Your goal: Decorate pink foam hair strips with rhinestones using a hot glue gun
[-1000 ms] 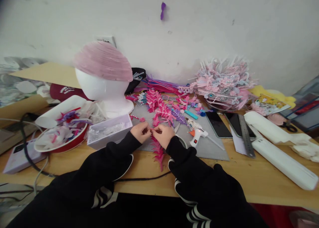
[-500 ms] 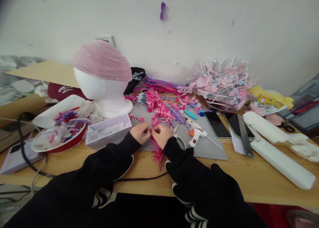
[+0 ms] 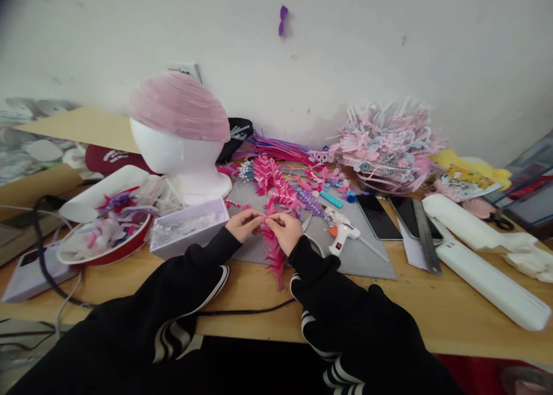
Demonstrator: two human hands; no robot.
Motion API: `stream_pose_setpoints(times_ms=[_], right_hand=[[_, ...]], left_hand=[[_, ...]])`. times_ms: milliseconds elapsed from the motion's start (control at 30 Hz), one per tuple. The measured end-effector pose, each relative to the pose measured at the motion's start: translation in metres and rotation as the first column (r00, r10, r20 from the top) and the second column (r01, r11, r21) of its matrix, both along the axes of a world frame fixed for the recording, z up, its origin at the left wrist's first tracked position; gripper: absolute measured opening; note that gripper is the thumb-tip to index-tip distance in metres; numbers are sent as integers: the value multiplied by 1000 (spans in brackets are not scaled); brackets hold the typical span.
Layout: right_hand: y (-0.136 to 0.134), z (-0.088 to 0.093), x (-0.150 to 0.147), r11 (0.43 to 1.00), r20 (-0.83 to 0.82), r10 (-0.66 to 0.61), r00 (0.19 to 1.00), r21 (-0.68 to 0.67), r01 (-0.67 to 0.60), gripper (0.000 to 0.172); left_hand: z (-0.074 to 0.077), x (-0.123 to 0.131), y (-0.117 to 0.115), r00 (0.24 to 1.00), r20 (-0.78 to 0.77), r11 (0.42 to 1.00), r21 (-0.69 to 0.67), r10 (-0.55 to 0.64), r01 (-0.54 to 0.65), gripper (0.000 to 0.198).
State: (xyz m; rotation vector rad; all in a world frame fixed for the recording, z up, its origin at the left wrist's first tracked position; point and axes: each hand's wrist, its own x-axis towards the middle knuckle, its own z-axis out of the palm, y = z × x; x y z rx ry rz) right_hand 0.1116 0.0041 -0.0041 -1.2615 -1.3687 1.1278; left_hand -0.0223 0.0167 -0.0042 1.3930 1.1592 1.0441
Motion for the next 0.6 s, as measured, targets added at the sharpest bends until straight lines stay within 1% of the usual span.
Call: stream_pose_setpoints(times_ms=[67,167,333,433,600], right_hand=[[0,1,1,1000,-13,8,1000,-26,-8,21],[1,1,2,999,-48,11,999,-51,-13,25],[1,1,0,996,-142,6,990,-90,-19,24],[1,0,-1,996,-224,18,974,-78,-36,22],[1,-2,-1,998,-223,7,975,-65,-22,18]], left_hand=[[3,1,0,998,64,997,-72,-24,29,15],[5,1,1,993,121,994,-102,-14,26,19],[-3,-4,3,990,133,997,-44,-52,58,26],[-7,-4,2,991,113,997,-28,-66,69,26],[-11,-2,2,994,106,1000,-11,-25,27,24]])
